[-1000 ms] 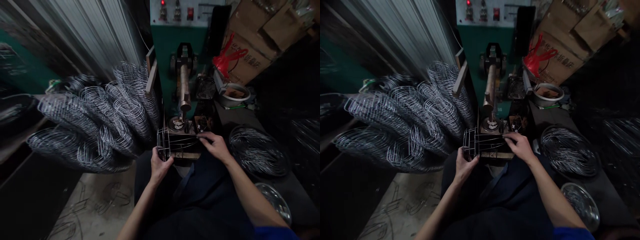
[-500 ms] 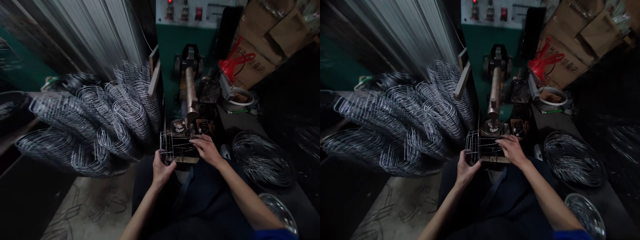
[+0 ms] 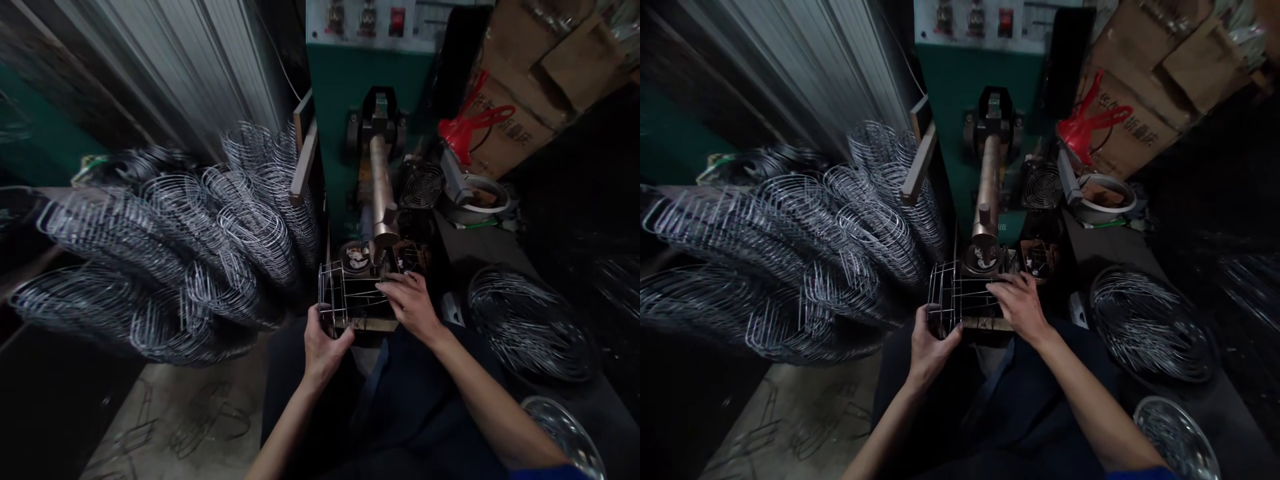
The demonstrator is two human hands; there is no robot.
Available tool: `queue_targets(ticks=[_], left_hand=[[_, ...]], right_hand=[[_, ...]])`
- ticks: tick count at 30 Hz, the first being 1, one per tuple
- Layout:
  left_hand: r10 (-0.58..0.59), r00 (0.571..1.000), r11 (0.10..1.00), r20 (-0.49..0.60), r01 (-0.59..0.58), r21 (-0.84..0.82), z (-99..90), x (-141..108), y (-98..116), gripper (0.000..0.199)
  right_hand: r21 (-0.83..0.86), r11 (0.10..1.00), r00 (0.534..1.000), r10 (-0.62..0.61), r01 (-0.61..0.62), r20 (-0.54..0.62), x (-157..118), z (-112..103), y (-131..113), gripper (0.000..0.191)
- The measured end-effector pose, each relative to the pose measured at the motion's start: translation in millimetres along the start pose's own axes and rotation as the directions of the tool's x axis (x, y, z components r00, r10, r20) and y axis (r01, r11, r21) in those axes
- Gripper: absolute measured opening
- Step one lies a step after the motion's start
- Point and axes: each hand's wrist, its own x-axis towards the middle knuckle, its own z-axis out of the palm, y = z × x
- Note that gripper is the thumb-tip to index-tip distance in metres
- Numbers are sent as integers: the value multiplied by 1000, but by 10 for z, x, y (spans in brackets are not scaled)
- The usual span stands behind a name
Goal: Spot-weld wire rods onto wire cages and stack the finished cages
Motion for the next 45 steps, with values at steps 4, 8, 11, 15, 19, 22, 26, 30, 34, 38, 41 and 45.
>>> queue_targets(ticks=[4, 8, 11, 15, 19, 22, 26, 30, 34, 38, 41, 45], left_hand=[[12, 1000, 1000, -10, -12, -24, 12, 45, 30, 52], [28, 999, 1000, -19, -28, -11, 23, 128, 61, 51], [30, 999, 999, -23, -30, -13, 31, 188, 77, 51], [11, 1000, 1000, -25, -12, -21, 37, 213, 89, 52], [17, 1000, 999, -26, -18, -30, 36, 208, 90, 53], [17, 999, 1000, -31, -18, -11, 37, 238, 93, 53], [26, 1000, 1000, -13, -26, -17, 44, 283, 111, 51], [19, 1000, 999, -7, -19, -34, 42, 271, 114, 51], [29, 999, 999, 20, -28, -43, 37, 313, 103, 52], [34, 998, 995, 52, -28, -101, 55, 467, 126, 50], [38, 998, 994, 53, -32, -102, 64, 578, 155, 50], [74, 996, 996, 51, -72, -44, 46, 661, 149, 48]], right_hand=[[52, 998, 999, 23, -22, -34, 98, -20, -20, 21], [78, 997, 999, 21, -17, -46, 204, -18, 1, 20], [73, 997, 998, 23, -18, -65, 266, -3, 28, 20], [71, 997, 997, 2, 4, -78, 319, -1, 35, 21], [80, 997, 997, 4, 2, -72, 337, -13, 29, 21], [82, 997, 997, 8, -2, -73, 350, -5, 41, 22], [65, 997, 997, 41, -37, -69, 365, 16, 43, 22], [20, 997, 993, 70, -68, -92, 341, 6, 37, 17], [-4, 996, 982, 84, -86, -171, 303, -43, 81, 15], [-16, 994, 978, 103, -107, -181, 353, -67, 139, 16], [-13, 994, 976, 103, -107, -190, 430, -47, 176, 14], [-2, 993, 978, 113, -115, -175, 495, -16, 202, 13]])
